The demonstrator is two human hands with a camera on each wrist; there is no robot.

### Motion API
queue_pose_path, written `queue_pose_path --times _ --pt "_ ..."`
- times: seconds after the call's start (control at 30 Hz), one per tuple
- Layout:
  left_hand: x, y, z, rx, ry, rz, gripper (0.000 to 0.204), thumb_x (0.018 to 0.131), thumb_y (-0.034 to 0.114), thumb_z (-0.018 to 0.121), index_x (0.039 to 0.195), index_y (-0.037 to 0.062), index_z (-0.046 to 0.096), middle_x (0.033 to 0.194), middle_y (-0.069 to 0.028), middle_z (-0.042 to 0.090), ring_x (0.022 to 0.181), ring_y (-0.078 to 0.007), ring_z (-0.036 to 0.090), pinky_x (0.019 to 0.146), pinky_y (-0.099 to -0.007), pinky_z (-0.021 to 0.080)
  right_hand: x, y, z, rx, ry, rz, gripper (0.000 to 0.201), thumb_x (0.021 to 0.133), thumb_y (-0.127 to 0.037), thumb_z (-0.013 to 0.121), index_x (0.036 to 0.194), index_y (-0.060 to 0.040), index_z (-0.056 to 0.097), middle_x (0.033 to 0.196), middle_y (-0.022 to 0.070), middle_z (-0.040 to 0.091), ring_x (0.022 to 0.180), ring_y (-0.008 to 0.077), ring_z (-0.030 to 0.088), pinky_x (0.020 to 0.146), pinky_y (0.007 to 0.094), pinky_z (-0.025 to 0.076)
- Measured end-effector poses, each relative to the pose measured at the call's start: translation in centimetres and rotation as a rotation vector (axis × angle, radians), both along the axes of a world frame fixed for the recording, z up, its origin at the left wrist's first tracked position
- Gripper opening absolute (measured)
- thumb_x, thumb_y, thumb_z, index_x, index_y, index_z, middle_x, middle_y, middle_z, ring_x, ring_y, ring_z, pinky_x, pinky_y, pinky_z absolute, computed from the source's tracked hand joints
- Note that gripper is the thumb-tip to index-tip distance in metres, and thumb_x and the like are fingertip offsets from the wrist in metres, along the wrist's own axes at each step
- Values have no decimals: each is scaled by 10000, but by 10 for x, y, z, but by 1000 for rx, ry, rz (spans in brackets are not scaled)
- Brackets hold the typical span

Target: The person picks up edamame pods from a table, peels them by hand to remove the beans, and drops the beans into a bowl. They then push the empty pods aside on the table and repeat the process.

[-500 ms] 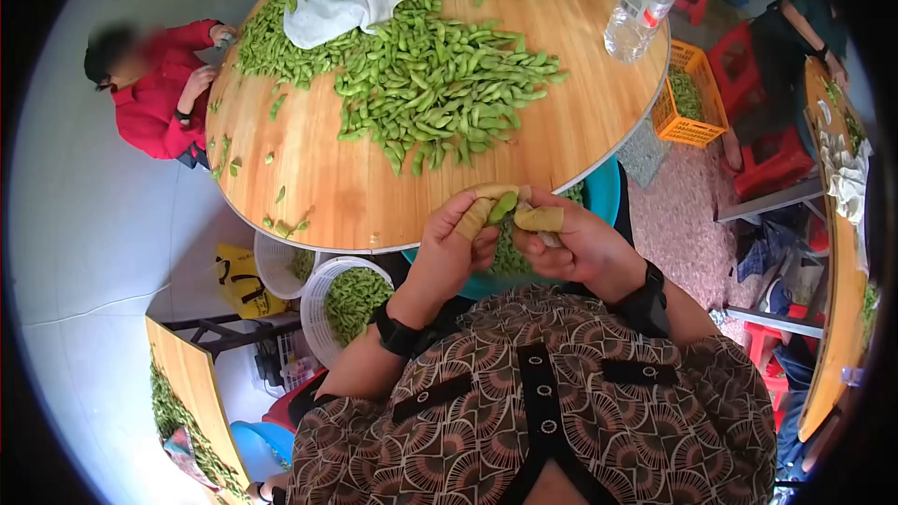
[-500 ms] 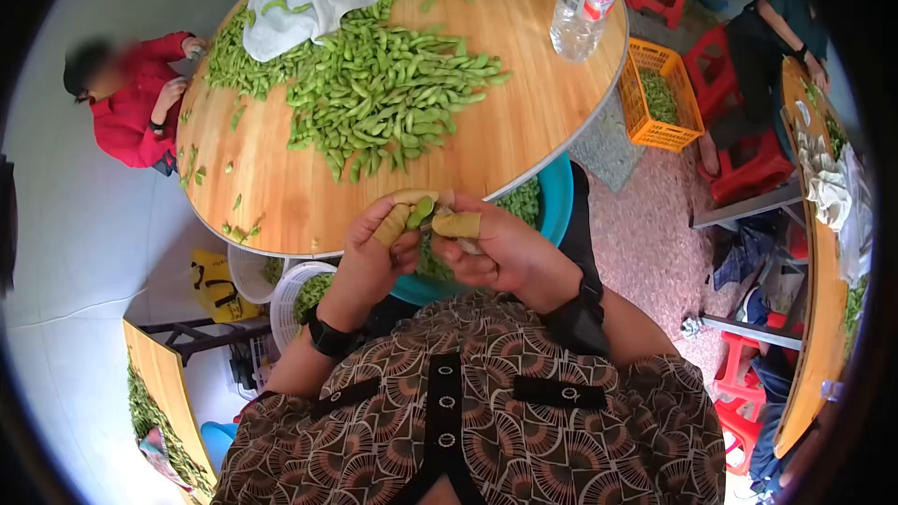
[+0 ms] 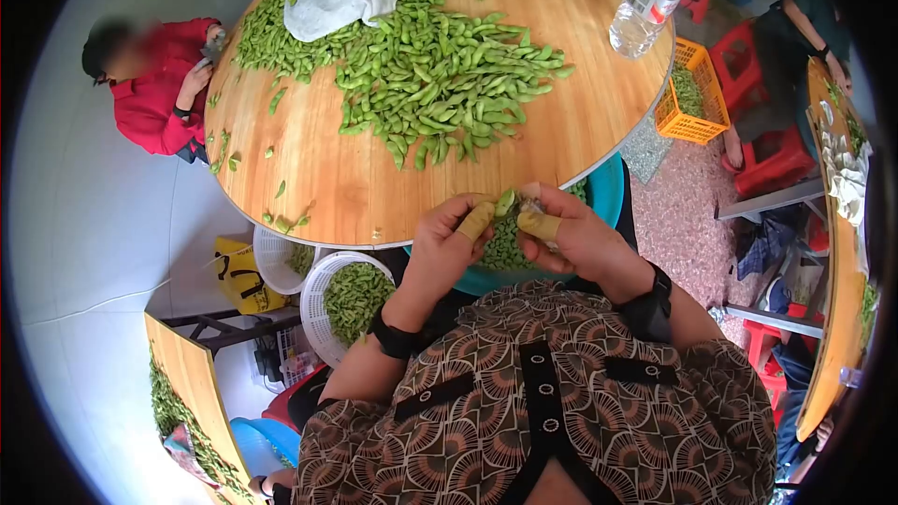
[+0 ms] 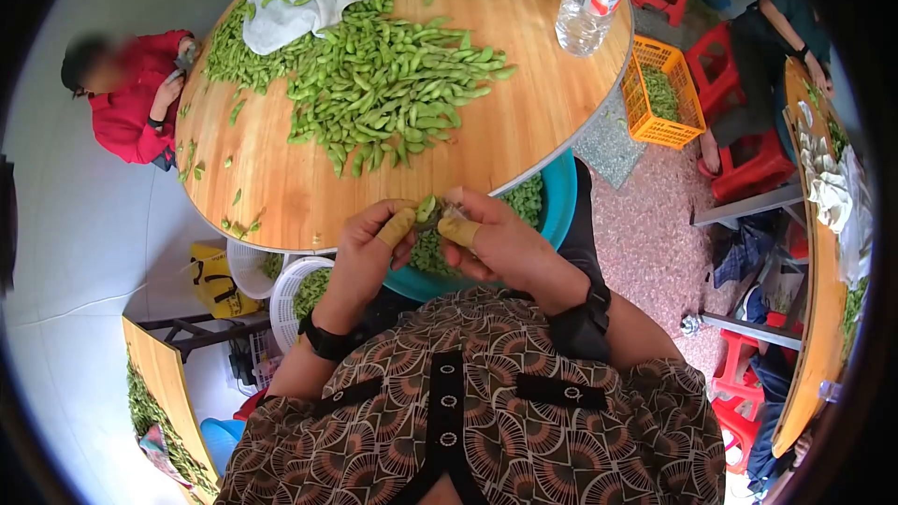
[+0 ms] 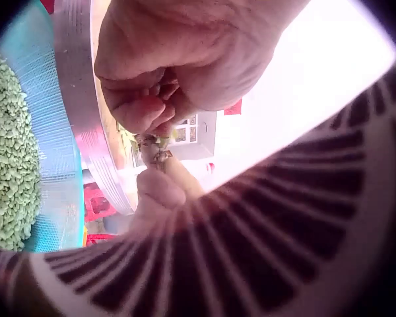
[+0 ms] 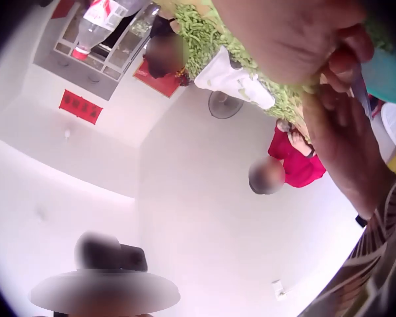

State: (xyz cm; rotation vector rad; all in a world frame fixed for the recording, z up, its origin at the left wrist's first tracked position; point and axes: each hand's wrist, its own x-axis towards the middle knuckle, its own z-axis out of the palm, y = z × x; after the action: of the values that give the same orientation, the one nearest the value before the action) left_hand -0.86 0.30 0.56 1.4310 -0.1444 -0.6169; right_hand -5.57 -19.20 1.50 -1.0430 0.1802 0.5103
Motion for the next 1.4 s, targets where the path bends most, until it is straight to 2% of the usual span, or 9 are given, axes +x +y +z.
queue_pose_path --times 0.1,0.17,0.27,0.47,0.67,0.9,0.97,1.13,1.4 --pt "-2 -5 -1 208 -259 -12 185 913 62 578 1055 -48 619 726 -26 582 592 -107 553 551 -248 454 3 -5 -11 -263 -125 80 214 915 -137 557 1116 -66 531 698 40 574 465 102 474 415 248 367" --pt "-8 -9 5 403 -627 -9 191 898 52 572 1048 -56 619 764 -78 628 622 -129 577 577 -260 466 4 4 -20 -671 -679 -284 271 838 -100 659 1089 -58 564 710 25 553 604 138 534 568 252 437" --pt "-16 -13 16 466 -777 -64 196 876 37 567 1039 -60 619 808 -163 652 653 -209 615 605 -298 485 5 2 -6 -872 -667 -155 311 746 -91 731 1013 -39 580 744 55 568 702 181 559 668 294 459" --pt "-22 -15 28 456 -748 -156 110 806 14 552 897 -39 586 803 -239 594 764 -430 591 664 -458 472 2 8 0 -897 -609 -19 249 678 -91 659 874 16 548 747 191 556 675 358 550 603 407 427" --pt "-24 -10 24 490 -775 -175 154 824 31 588 960 -14 642 780 -197 634 694 -353 622 629 -377 485 5 12 -7 -891 -657 9 204 675 -68 576 849 30 532 738 228 559 690 429 549 619 450 431" --pt "-22 52 48 748 -808 -226 139 821 88 621 917 -9 645 793 -185 627 703 -377 606 636 -428 479 7 -1 -22 -918 -888 90 143 723 -77 545 821 26 536 751 229 564 717 444 539 631 483 435" --pt "-11 71 60 1034 -1013 -124 125 826 92 624 907 0 648 827 -184 622 729 -380 609 643 -443 481 5 -9 -26 -993 -768 251 128 781 -66 592 867 26 576 732 182 589 682 345 623 590 399 469" --pt "54 39 22 842 -1099 168 119 804 63 630 907 3 640 841 -181 620 778 -388 601 671 -436 483 5 -5 -14 -717 -407 263 169 852 -78 560 980 30 581 788 120 620 603 216 656 572 322 508" --pt "88 20 2 881 -1084 126 225 799 6 598 1025 6 591 834 -186 626 734 -361 621 629 -406 504 0 -7 -2 -581 -299 244 274 885 -94 526 1137 16 524 853 123 639 530 188 629 514 303 497"
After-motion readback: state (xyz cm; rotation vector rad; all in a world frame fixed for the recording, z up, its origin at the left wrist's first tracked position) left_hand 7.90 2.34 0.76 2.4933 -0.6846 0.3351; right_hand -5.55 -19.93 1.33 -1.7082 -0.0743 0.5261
